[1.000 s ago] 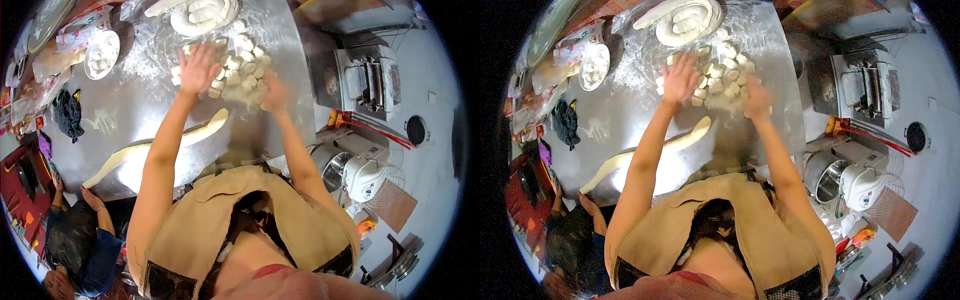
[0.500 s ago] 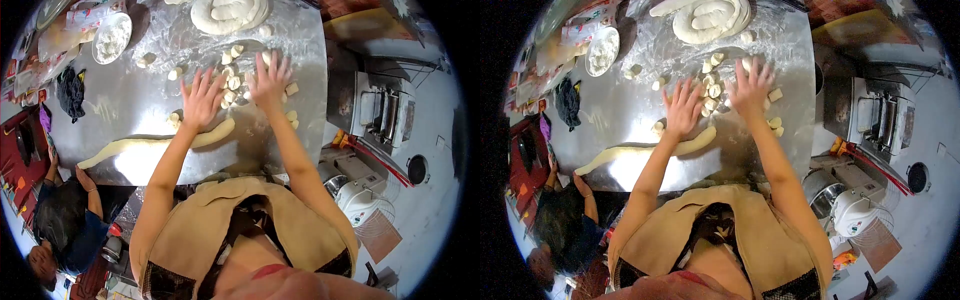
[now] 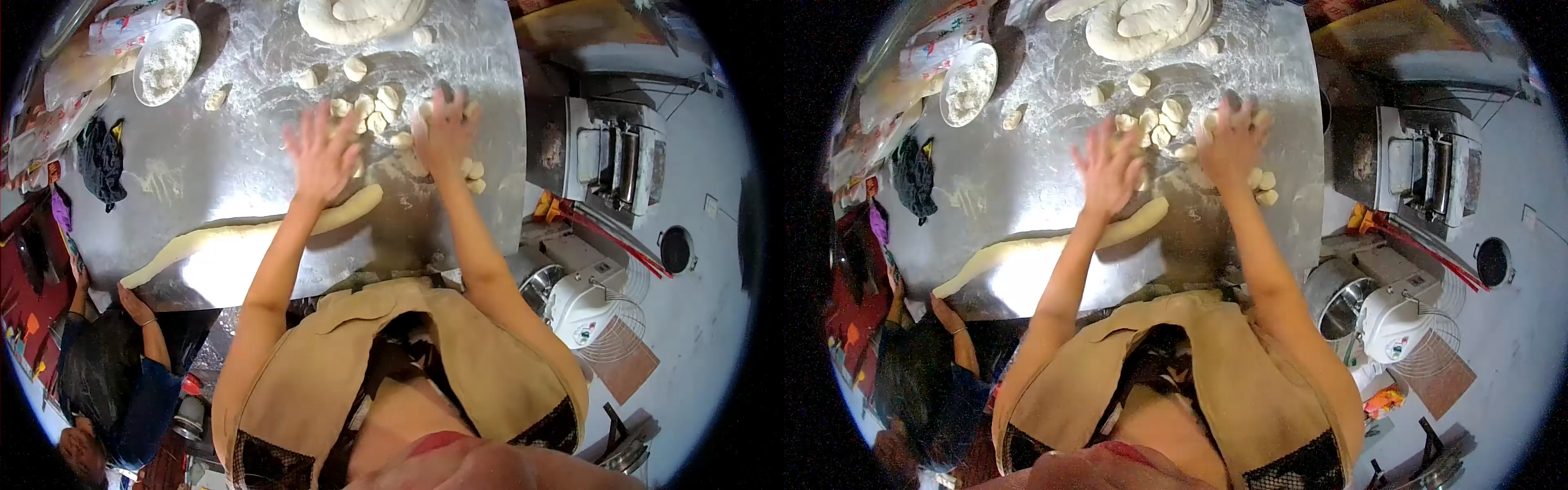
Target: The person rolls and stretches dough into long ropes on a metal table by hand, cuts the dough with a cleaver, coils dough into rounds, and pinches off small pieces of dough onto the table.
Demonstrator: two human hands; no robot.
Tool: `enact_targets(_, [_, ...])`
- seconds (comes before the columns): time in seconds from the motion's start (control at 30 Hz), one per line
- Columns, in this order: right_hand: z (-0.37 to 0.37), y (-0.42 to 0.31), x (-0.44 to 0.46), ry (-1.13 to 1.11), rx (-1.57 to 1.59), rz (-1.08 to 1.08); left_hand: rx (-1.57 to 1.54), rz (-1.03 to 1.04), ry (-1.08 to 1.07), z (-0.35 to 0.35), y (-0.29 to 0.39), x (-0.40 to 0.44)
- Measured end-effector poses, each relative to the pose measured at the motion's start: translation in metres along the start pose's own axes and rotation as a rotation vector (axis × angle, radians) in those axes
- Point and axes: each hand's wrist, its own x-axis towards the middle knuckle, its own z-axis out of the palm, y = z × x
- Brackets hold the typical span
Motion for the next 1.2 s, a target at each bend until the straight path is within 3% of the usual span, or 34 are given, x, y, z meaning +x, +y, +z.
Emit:
enact_targets(0.07, [0.052,-0.022,0.046,0.03,0.031,-0.061,0.063,0.072,-0.08,-0.002,-0.005,0.053])
enact_targets(0.13, [0.012,-0.089,0.053,-0.077,0.138,-0.147,0.128,0.148,-0.173,-0.011,-0.011,0.064])
enact_targets(0.2, [0.006,-0.1,0.007,0.006,0.151,-0.428,0.13,-0.085,-0.168,-0.026,-0.043,0.059])
enact_targets(0.27, [0.003,-0.077,-0.042,0.048,0.296,-0.468,-0.068,-0.173,0.082,-0.013,-0.065,0.011])
enact_targets(0.33, [-0.031,-0.041,-0.074,-0.266,0.285,-0.142,-0.065,-0.153,0.059,-0.023,-0.035,-0.03])
enact_targets(0.37, [-0.028,-0.026,-0.072,-0.266,0.284,-0.141,-0.06,-0.142,0.04,-0.023,-0.019,-0.038])
enact_targets(0.43, [-0.011,-0.006,-0.068,0.071,0.078,-0.133,-0.049,0.123,0.019,-0.013,0.006,-0.024])
enact_targets(0.47, [-0.009,-0.013,-0.043,0.088,0.058,-0.089,-0.002,0.135,-0.097,-0.018,0.016,0.0])
enact_targets(0.53, [0.001,-0.039,0.009,0.117,0.035,-0.062,0.062,0.134,-0.045,-0.013,0.015,0.057])
enact_targets(0.6, [0.014,-0.063,0.024,0.199,0.142,-0.173,0.134,0.133,-0.011,-0.011,0.005,0.062])
enact_targets(0.63, [0.006,-0.063,0.012,0.204,0.145,-0.17,0.059,0.048,-0.011,-0.01,-0.013,0.057])
enact_targets(0.7, [-0.015,-0.058,-0.041,-0.024,0.227,-0.37,-0.011,-0.029,-0.007,-0.008,-0.033,0.035])
enact_targets(0.8, [-0.028,-0.001,-0.107,0.102,0.097,-0.099,-0.083,-0.044,-0.024,-0.023,-0.013,-0.038])
enact_targets(0.9, [-0.011,0.045,-0.117,0.198,-0.043,0.068,-0.011,0.114,-0.114,-0.009,0.022,-0.032])
enact_targets(0.97, [-0.013,0.041,-0.068,0.166,0.006,0.035,0.161,0.158,-0.202,-0.006,0.019,0.028])
enact_targets(1.0, [0.008,0.042,-0.035,0.206,-0.107,-0.16,0.176,0.1,-0.187,-0.005,0.01,0.055])
enact_targets(1.07, [0.035,0.018,0.011,0.372,-0.08,-0.3,0.249,-0.022,-0.195,-0.024,-0.013,0.08])
enact_targets(1.1, [0.031,-0.011,0.022,0.497,0.058,-0.239,0.307,-0.083,-0.216,-0.036,-0.026,0.082])
enact_targets(1.13, [0.018,-0.028,0.012,0.495,0.069,-0.243,0.259,-0.065,-0.03,-0.019,-0.053,0.062])
enact_targets(1.2, [-0.02,-0.052,-0.032,-0.076,0.258,-0.37,0.173,-0.108,0.0,-0.005,-0.049,0.009])
